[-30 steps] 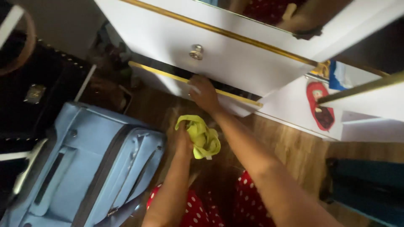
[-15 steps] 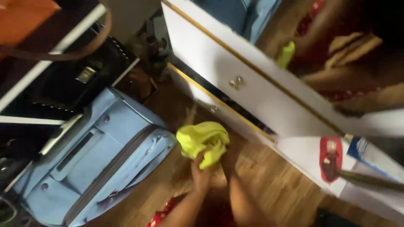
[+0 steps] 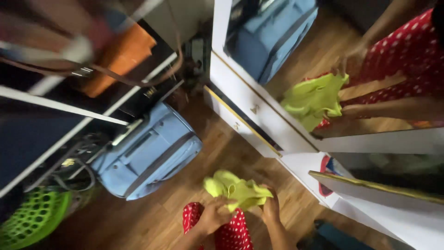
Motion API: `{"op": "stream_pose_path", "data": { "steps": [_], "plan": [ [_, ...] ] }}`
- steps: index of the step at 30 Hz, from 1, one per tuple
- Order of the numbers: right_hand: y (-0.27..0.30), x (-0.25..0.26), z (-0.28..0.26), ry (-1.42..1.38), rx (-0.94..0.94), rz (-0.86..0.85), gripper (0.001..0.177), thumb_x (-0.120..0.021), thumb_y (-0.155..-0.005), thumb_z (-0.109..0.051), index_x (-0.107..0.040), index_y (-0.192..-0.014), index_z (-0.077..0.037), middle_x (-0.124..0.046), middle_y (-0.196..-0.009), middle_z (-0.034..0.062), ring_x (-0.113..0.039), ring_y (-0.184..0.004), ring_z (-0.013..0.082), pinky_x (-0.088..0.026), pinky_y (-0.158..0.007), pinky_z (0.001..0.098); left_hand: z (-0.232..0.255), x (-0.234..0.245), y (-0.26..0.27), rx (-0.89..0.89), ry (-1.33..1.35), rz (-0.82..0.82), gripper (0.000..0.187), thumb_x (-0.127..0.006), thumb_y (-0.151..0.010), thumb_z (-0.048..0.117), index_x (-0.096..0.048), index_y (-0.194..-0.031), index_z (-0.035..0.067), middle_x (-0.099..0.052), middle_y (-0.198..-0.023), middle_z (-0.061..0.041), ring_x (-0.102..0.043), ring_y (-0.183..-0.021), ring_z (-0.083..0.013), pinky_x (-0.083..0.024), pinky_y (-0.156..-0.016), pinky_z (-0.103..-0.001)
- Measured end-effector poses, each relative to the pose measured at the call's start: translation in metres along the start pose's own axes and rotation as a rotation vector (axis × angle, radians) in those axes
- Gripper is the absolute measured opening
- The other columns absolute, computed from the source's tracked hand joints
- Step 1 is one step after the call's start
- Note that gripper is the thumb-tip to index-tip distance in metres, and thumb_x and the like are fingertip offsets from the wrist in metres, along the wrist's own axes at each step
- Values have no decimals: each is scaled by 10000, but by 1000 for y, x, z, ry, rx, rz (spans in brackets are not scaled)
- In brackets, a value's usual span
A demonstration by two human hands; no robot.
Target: The person retrieves a yellow cloth from a drawer, places it in a laundry basket, sweeps the floor with a broom, and then unfolds and positions a grey rug under a bed. The person also moves a suitcase and handles a small bag during the process.
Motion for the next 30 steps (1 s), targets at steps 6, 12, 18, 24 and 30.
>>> {"op": "stream_pose_path", "data": {
  "steps": [6, 12, 18, 24, 30],
  "plan": [
    [140, -23, -79, 292, 61, -236, 416, -676, -775, 47, -664, -1186, -13, -676, -1182, 151, -643, -1016, 279, -526, -874, 401, 92, 28, 73, 357, -95, -561, 555, -671, -931, 136, -593, -1476, 200, -703, -1267, -78, -639, -1099, -147, -482, -987, -301],
    [271, -29, -127, 744, 125, -689, 556, -766, -733, -29, -671, -1278, -92, -679, -1216, 110, -623, -1149, 188, -494, -998, 331, 179, 46, 141, 253, -79, -180, 465, -642, -918, 117, -663, -1364, 243, -706, -1307, -25, -654, -1208, -150, -502, -1036, -307],
    [354, -13, -134, 1256, 684, -959, 378, -831, -722, -144, -764, -1091, -99, -740, -1000, 78, -633, -998, 206, -500, -907, 367, 285, 51, 201, -324, -141, 251, 344, -734, -893, 20, -762, -1224, 109, -752, -1213, -141, -696, -1159, -293, -428, -1124, -438],
    [379, 24, -172, 1329, 549, -946, 316, -837, -803, -273, -777, -1023, -54, -743, -879, 97, -686, -773, 195, -554, -696, 354, 372, 24, 287, -278, -377, 449, 422, -733, -853, 69, -736, -1266, 155, -758, -1090, -137, -719, -1009, -324, -565, -880, -406],
    [448, 2, -150, 415, -33, -764, 314, -650, -915, -128, -633, -1211, -22, -723, -1048, 100, -711, -896, 220, -591, -735, 388, 399, -15, 343, -64, -468, 609, 656, -790, -812, 140, -565, -1427, 182, -573, -1390, -204, -632, -1134, -410, -546, -921, -444]
  ]
}}
Point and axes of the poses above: each hand's wrist, its own y-axis away from the middle knuckle, its own x-axis out of the back of the hand, z = x × y, the point moved 2 cm from there along -y, towards the middle knuckle
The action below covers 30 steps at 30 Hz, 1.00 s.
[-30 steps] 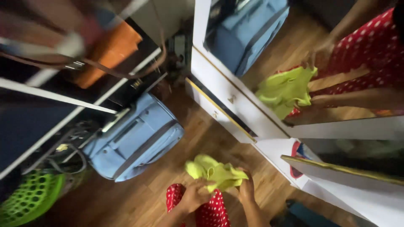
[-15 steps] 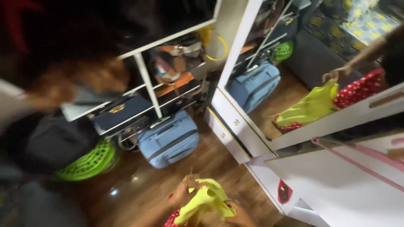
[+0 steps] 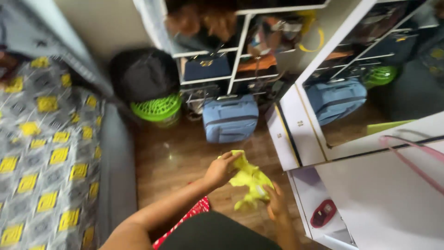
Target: The person retrieves a yellow cloth from a drawer, places it in a laundry basket, sweeps the floor with a broom, and then unfolds and positions a grey rug under a bed. The person also moves a suitcase and handles a small bag during the process.
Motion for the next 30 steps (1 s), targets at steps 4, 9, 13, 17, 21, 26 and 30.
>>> {"op": "stream_pose_path", "data": {
  "steps": [4, 9, 13, 17, 21, 26, 30],
  "plan": [
    [31, -103, -14, -126, 50, -149, 351, -583, -952, -94, -602, -1295, -23, -691, -1204, 90, -675, -1088, 201, -533, -950, 372, 17, 16, 53, -136, 87, -165, 920, -841, -717, 117, -388, -1517, 160, -440, -1454, -261, -528, -1233, -454, -501, -958, -477],
    [34, -182, -17, -69, 61, -414, 313, -553, -1045, -171, -596, -1311, -12, -679, -1218, 112, -644, -1139, 211, -501, -1005, 375, -20, 65, 81, -19, 226, 103, 755, -758, -806, 36, -521, -1510, 171, -549, -1457, -158, -627, -1216, -338, -532, -984, -374],
    [-7, -234, -30, -68, 418, -491, 354, -562, -1181, -289, -604, -1276, 50, -681, -1196, 168, -639, -1173, 256, -499, -1054, 398, -73, 140, 83, 80, 518, 126, 783, -638, -806, -124, -584, -1549, 116, -578, -1360, -134, -577, -1098, -265, -492, -941, -313],
    [-18, -349, -38, 215, 457, -769, 765, -695, -943, -485, -388, -1534, -109, -500, -1540, 56, -480, -1420, 179, -386, -1154, 364, -108, 246, 83, -33, 917, 104, 709, -614, -850, -98, -513, -1529, 80, -501, -1534, -52, -542, -1357, -175, -465, -1117, -325],
    [-13, -455, 14, 197, -34, -975, 761, -786, -868, -183, -420, -1514, -13, -550, -1441, 78, -554, -1317, 225, -454, -1101, 424, -163, 339, 69, 83, 1003, 295, 736, -581, -852, -45, -442, -1567, 65, -522, -1542, -95, -514, -1371, -207, -399, -1123, -353],
    [-20, -508, 26, -39, -141, -669, 483, -628, -977, -161, -525, -1417, 8, -665, -1322, 114, -660, -1185, 229, -527, -1018, 394, -242, 395, 64, 801, 841, 206, 649, -549, -1021, 327, -357, -1629, 203, -560, -1484, -236, -540, -1016, -212, -461, -1042, -446],
    [-57, -526, 27, -216, -176, -431, 382, -614, -986, -180, -581, -1322, -2, -696, -1242, 110, -696, -1103, 235, -559, -953, 400, -253, 384, 110, 663, 1273, -153, 702, -509, -968, 537, -559, -1460, 38, -699, -1337, -77, -702, -1160, -163, -536, -989, -309]
  ]
}}
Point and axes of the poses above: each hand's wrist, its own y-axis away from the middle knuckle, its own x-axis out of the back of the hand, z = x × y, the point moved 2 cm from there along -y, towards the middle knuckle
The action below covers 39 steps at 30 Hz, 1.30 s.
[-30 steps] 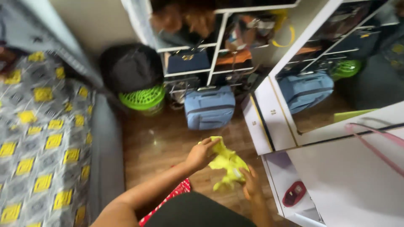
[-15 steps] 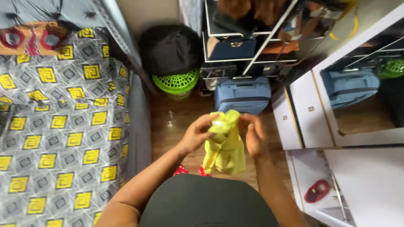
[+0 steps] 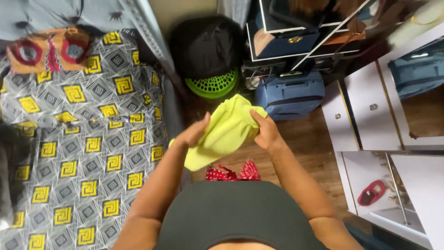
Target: The person retrieves a yellow cloth from a drawer, places it in a laundry basket, sweeps the floor with a broom, and then unfolds and positions a grey rug under a bed. The person also moves a suitcase and handles a small bag during the process.
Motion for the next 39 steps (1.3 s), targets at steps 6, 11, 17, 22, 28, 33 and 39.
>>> {"op": "stream_pose_path", "data": {
  "steps": [6, 11, 17, 22, 28, 33, 39],
  "plan": [
    [-58, 39, -13, 1378, -138, 363, 393, -738, -971, -276, -740, -1220, 29, -775, -1172, 184, -709, -1059, 309, -555, -884, 402, 19, -8, 7, -206, -515, 116, 551, -790, -863, 195, -609, -1351, 11, -716, -1224, -89, -670, -1081, -156, -533, -966, -321],
    [-112, 7, -18, 373, 71, -289, 873, -631, -963, -650, -435, -1545, -29, -555, -1510, 163, -523, -1386, 278, -451, -1090, 372, 61, 1, -15, -318, -241, 91, 532, -749, -892, 127, -583, -1380, -5, -685, -1255, -100, -654, -1132, -187, -519, -1000, -348],
    [-184, -40, -22, 218, -179, -483, 829, -652, -870, -392, -351, -1570, -67, -505, -1534, 143, -494, -1409, 303, -425, -1156, 467, 142, 34, -94, -510, 153, 211, 460, -647, -941, 90, -527, -1380, 18, -653, -1293, -143, -652, -1178, -269, -519, -1027, -416],
    [-250, -30, -39, 186, -191, -316, 620, -627, -908, -38, -440, -1496, 20, -594, -1400, 218, -620, -1248, 355, -510, -1069, 491, 143, 98, -166, -308, 211, 285, 435, -634, -956, 186, -569, -1358, 34, -665, -1294, -137, -660, -1151, -257, -535, -979, -393],
    [-299, -11, -75, 55, -274, 100, 531, -546, -1012, -292, -547, -1416, 52, -665, -1347, 199, -677, -1180, 337, -551, -1003, 456, 123, 248, -259, -68, 132, 653, 416, -671, -956, 231, -636, -1342, 79, -655, -1066, -47, -610, -875, -146, -493, -717, -277],
    [-320, -7, -89, -39, -239, 219, 546, -539, -1006, -386, -582, -1361, 26, -688, -1293, 183, -697, -1125, 322, -565, -953, 449, 166, 360, -377, -258, -138, 896, 515, -715, -907, 185, -575, -1387, 60, -694, -926, 44, -516, -637, -97, -441, -533, -244],
    [-335, -9, -51, 94, -229, 394, 467, -622, -985, -316, -631, -1320, 10, -723, -1215, 138, -719, -1062, 260, -575, -916, 417, 241, 436, -452, -187, -211, 1189, 712, -655, -826, 145, -409, -1494, 151, -468, -1461, -149, -585, -981, -288, -522, -773, -434]
  ]
}}
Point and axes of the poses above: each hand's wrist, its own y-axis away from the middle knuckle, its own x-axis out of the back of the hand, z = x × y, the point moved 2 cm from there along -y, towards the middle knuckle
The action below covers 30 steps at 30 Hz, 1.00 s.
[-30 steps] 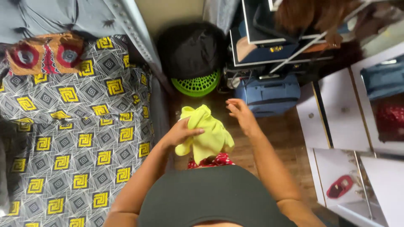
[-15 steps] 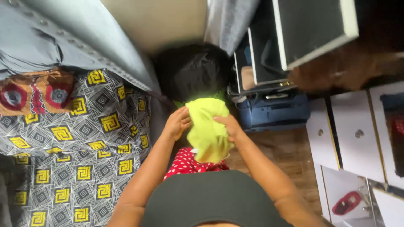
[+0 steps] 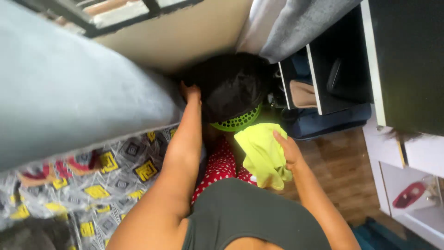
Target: The person retrieves a yellow cloth from a drawer, places it in a laundry basket, sweeps the floor with a broom, and then unfolds and positions a grey rug under a bed. The person also moves a suitcase and handles a small bag during the process.
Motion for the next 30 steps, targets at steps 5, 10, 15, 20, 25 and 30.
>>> {"op": "stream_pose_path", "data": {
  "steps": [5, 10, 15, 20, 25, 30],
  "plan": [
    [-24, -25, 16, -13, -28, 65, 455, -630, -980, -309, -644, -1305, 9, -735, -1180, 138, -721, -1025, 256, -580, -882, 421, 13, -6, -17, -264, -986, 27, 545, -673, -891, 224, -546, -1418, 273, -244, -1622, -259, -295, -1427, -433, -292, -1137, -530],
    [-36, -46, 19, 24, 231, 117, 471, -624, -962, -179, -556, -1427, -143, -639, -1329, 103, -616, -1183, 209, -518, -979, 357, 11, 0, -10, -396, -1109, -164, 447, -751, -861, 389, -651, -1240, 172, -554, -1410, -203, -521, -1308, -385, -441, -1072, -494],
    [-44, -32, 26, 370, 562, 238, 508, -598, -923, -72, -569, -1425, -144, -561, -1464, 53, -495, -1369, 196, -366, -1122, 295, 28, 11, 24, -498, -1032, -208, 462, -704, -915, 464, -648, -1178, 88, -717, -1139, -194, -673, -1067, -417, -535, -895, -526],
    [-46, 1, 45, 856, 686, 305, 239, -687, -839, -106, -786, -1054, -70, -684, -1186, 131, -637, -1173, 253, -488, -1034, 327, 66, 22, 102, -698, -999, -466, 496, -709, -914, 508, -687, -1145, 70, -722, -1030, -226, -683, -996, -427, -533, -861, -501],
    [-16, 6, 69, 828, 670, 368, 197, -787, -887, -235, -755, -893, -40, -708, -1186, 92, -675, -1109, 219, -515, -968, 330, 69, 14, 157, -591, -927, -611, 482, -735, -857, 470, -675, -1098, 56, -740, -994, -192, -704, -961, -376, -540, -841, -451],
    [6, 9, 116, 750, 613, 261, 183, -747, -883, -204, -799, -981, -58, -666, -1274, 44, -660, -1031, 229, -522, -822, 359, 47, 16, 178, -602, -1034, -651, 459, -787, -825, 391, -644, -1098, 52, -739, -1024, -155, -704, -975, -348, -539, -848, -438]
  ]
}}
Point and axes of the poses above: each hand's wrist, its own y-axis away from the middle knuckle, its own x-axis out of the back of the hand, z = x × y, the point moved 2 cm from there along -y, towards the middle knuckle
